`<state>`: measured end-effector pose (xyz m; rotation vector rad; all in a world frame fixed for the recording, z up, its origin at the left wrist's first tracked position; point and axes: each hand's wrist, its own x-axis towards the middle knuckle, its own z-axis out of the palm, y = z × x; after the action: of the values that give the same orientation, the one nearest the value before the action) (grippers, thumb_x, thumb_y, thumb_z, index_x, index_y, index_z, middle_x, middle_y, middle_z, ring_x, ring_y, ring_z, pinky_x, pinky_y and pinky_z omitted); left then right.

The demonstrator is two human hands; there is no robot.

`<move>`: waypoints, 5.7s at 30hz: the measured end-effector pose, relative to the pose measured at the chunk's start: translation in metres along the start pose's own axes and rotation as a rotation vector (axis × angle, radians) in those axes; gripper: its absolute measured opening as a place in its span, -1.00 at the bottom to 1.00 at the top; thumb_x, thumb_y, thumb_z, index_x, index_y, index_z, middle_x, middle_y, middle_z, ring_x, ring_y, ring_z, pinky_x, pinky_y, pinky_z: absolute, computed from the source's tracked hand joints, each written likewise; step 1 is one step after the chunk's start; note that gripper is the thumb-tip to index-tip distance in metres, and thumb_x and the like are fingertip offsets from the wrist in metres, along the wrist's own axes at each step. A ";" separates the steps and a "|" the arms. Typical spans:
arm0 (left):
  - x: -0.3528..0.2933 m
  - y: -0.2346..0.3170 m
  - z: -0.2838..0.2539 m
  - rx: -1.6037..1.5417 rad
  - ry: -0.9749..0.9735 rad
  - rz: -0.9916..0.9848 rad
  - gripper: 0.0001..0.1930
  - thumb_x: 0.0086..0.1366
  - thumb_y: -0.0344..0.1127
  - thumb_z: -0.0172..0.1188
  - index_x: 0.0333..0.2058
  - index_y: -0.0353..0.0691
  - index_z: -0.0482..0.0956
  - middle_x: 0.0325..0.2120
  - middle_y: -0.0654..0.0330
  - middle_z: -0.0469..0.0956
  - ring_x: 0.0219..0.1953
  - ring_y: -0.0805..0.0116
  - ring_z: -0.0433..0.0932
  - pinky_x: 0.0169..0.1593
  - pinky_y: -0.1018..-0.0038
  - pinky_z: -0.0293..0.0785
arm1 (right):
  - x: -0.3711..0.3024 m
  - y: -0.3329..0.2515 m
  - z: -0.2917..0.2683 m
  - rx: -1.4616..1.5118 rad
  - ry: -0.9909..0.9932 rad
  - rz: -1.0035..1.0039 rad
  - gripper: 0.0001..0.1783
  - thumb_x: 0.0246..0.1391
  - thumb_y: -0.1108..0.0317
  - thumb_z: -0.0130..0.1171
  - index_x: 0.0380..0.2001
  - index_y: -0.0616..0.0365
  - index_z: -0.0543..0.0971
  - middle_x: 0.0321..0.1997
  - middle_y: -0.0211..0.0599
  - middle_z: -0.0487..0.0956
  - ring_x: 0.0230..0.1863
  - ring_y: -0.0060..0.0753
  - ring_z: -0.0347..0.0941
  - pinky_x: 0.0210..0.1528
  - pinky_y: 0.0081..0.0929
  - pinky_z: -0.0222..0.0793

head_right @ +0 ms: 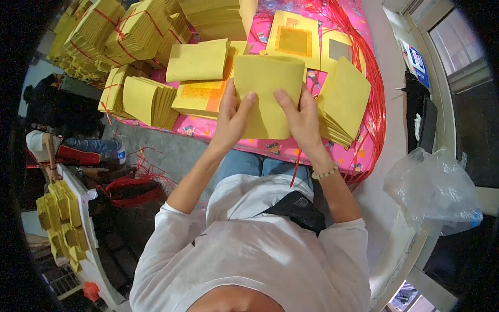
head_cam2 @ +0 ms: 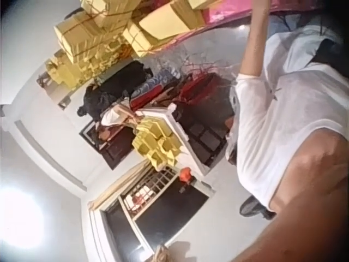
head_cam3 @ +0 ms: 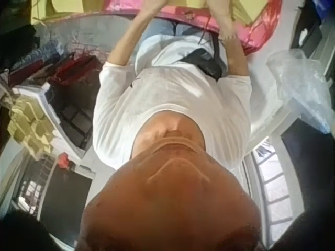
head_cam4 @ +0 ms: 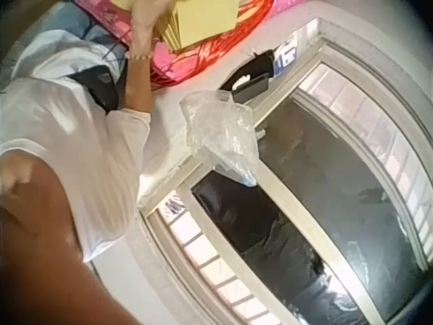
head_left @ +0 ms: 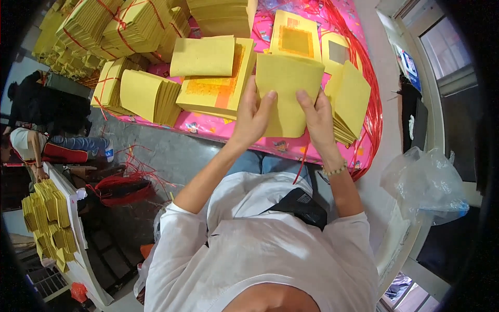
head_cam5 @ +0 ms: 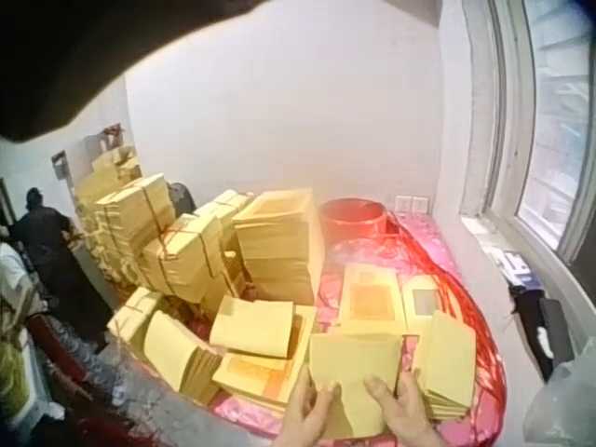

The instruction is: Organizing and stacking yellow joss paper on a table.

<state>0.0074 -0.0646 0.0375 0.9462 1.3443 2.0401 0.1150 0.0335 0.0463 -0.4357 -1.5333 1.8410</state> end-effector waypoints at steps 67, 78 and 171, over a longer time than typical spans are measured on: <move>0.020 0.045 0.049 0.024 -0.070 -0.205 -0.58 0.32 -0.45 0.01 0.14 -0.32 0.24 0.00 0.17 0.43 0.03 0.45 0.39 0.08 0.52 0.30 | -0.065 -0.043 -0.051 -0.123 0.064 0.060 -0.75 0.14 0.38 0.17 -0.18 0.34 0.51 -0.31 -0.39 0.58 -0.39 -0.72 0.45 -0.35 -0.72 0.38; 0.110 -0.021 0.110 0.461 -0.459 -0.226 -0.55 0.16 -0.23 0.25 -0.10 -0.47 0.37 -0.28 0.00 0.54 -0.26 0.34 0.56 -0.19 0.43 0.49 | -0.023 -0.055 -0.145 -0.385 0.323 0.087 -0.59 0.14 0.31 0.17 -0.05 0.35 0.35 -0.39 -0.18 0.61 -0.36 -0.58 0.53 -0.34 -0.68 0.42; 0.075 -0.072 0.057 0.662 -0.340 -0.130 -0.48 0.22 -0.07 0.10 0.03 -0.34 0.38 -0.16 -0.09 0.51 -0.06 0.06 0.49 -0.01 0.30 0.41 | -0.016 -0.047 -0.142 -0.885 0.328 -0.442 -0.53 0.16 0.36 0.09 0.13 0.24 0.34 0.19 -0.11 0.34 0.24 -0.23 0.23 0.27 -0.41 0.10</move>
<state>0.0085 0.0497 0.0061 1.3594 1.8540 1.2604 0.2321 0.1280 0.0536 -0.6809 -1.9436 0.6514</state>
